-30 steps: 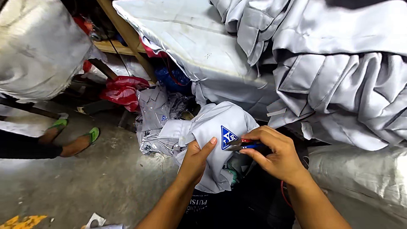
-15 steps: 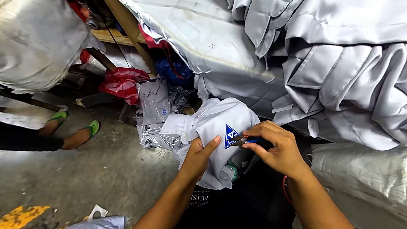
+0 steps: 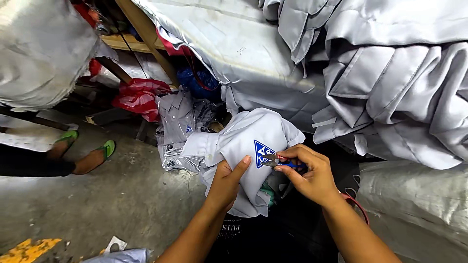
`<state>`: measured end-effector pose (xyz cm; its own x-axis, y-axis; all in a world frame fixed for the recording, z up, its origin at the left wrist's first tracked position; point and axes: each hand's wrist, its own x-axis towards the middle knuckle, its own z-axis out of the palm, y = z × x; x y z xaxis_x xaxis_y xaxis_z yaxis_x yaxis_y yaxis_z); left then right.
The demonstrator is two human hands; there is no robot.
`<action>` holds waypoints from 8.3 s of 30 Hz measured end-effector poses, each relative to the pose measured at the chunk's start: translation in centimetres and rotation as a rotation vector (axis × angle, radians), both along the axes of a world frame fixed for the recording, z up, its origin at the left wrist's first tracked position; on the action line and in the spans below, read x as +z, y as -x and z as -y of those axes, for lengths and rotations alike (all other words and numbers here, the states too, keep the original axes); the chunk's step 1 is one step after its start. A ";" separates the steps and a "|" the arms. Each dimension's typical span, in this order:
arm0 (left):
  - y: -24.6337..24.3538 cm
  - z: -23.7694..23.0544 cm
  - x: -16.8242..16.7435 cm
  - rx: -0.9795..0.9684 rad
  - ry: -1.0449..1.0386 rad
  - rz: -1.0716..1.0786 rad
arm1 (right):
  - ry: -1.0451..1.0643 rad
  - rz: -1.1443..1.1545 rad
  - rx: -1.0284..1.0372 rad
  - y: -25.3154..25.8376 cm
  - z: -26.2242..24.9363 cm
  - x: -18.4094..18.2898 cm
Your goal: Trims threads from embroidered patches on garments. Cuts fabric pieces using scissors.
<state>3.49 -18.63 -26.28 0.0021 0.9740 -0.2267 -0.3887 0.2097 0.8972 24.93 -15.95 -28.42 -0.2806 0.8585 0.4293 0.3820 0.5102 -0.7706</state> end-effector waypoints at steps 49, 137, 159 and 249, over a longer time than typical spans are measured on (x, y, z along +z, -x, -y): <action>-0.2 -0.1 -0.8 0.001 0.012 -0.064 | -0.034 0.060 0.035 -1.0 0.8 0.4; -1.1 0.3 -1.2 0.124 0.036 0.007 | 0.065 -0.055 -0.045 -0.3 1.9 -0.5; -0.6 -0.1 -1.1 0.062 0.068 0.012 | -0.077 0.110 -0.012 -1.0 0.8 0.2; -1.0 -1.1 -0.7 0.008 -0.017 -0.066 | -0.141 0.134 -0.147 -0.5 1.3 0.5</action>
